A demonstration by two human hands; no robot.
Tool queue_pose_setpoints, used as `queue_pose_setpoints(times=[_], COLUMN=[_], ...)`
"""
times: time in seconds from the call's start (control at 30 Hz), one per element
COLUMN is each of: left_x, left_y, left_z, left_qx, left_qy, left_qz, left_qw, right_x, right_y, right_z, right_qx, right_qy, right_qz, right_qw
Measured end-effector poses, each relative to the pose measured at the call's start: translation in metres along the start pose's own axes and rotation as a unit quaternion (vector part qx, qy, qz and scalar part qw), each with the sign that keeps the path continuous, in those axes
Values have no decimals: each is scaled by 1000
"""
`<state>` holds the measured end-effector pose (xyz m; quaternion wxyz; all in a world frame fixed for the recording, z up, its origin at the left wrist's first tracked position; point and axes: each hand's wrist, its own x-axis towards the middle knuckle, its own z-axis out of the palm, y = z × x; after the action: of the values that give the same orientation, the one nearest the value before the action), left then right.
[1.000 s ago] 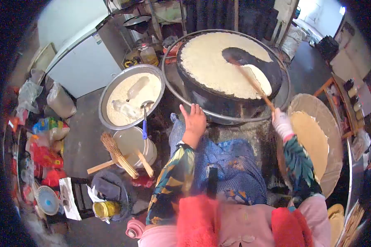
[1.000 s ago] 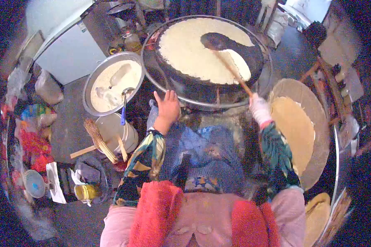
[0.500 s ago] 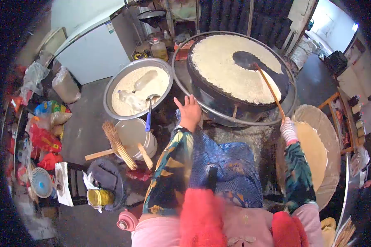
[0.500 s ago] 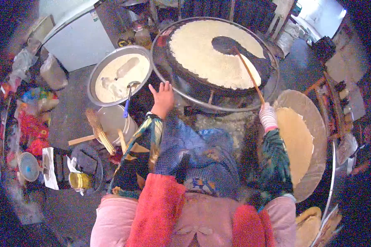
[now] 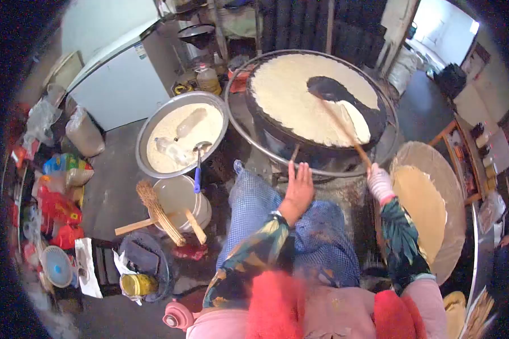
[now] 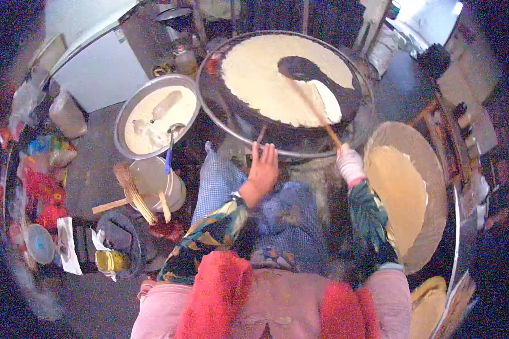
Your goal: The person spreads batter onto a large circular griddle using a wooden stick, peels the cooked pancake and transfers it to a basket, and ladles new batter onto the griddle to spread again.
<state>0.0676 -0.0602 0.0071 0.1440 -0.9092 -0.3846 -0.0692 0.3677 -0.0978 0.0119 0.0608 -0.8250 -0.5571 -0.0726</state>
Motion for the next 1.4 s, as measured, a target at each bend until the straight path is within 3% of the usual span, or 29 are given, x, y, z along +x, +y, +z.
queue_pose_setpoints(times=[0.07,0.17,0.27,0.3,0.43,0.47,0.6,0.67,0.7,0.77,0.9,0.97,1.03,1.1,1.17,1.27,1.3,1.33,1.4], left_x=[4,0,3,-1,-2,-4,-1,-3,-1,-7,2,-2,-3,-5,-1,3,2,3,1], left_y=[-8,-20,-30,-29,-43,-46,-59,-61,-66,-73,-89,-91,-97,-108,-101,-63,-47,-33,-26], left_z=[1,0,7,8,15,14,10,13,15,18,27,33,26,35,14,-3,-19,-8,6], left_qx=[-6,-16,-19,-13,-10,-9,-43,-28,-12,-5,-13,42,44,44,24,-76,-117,-96,-72], left_qy=[-7,10,29,30,50,35,27,14,11,-8,2,-4,-26,-2,-15,67,56,46,37], left_qz=[-8,-9,-20,-27,-37,-30,-56,-67,-67,-56,-61,-81,-87,-89,-114,-43,-17,-14,-9], left_qw=[1000,1000,999,999,998,999,997,997,998,998,998,996,995,995,993,994,991,994,997], right_x=[27,29,-1,-5,30,40,12,-4,2,37,36,28,30,36,29,16,18,25,35], right_y=[26,0,-20,-19,20,21,-22,-18,-14,30,7,1,7,5,-16,-30,-17,-11,-6], right_z=[19,-19,-26,-18,-3,4,-26,-11,-14,26,-8,-9,-3,2,-20,-23,-6,-5,-11], right_qx=[29,51,5,14,44,46,55,106,66,92,72,29,53,75,119,62,68,74,73], right_qy=[65,27,-20,-44,56,32,3,-81,-66,12,8,-82,-22,-4,1,-36,-33,-24,9], right_qz=[34,31,-71,-29,5,27,4,-50,4,22,-16,1,55,29,19,-11,25,59,36], right_qw=[997,998,997,999,997,998,998,990,996,995,997,996,997,997,993,997,997,995,997])
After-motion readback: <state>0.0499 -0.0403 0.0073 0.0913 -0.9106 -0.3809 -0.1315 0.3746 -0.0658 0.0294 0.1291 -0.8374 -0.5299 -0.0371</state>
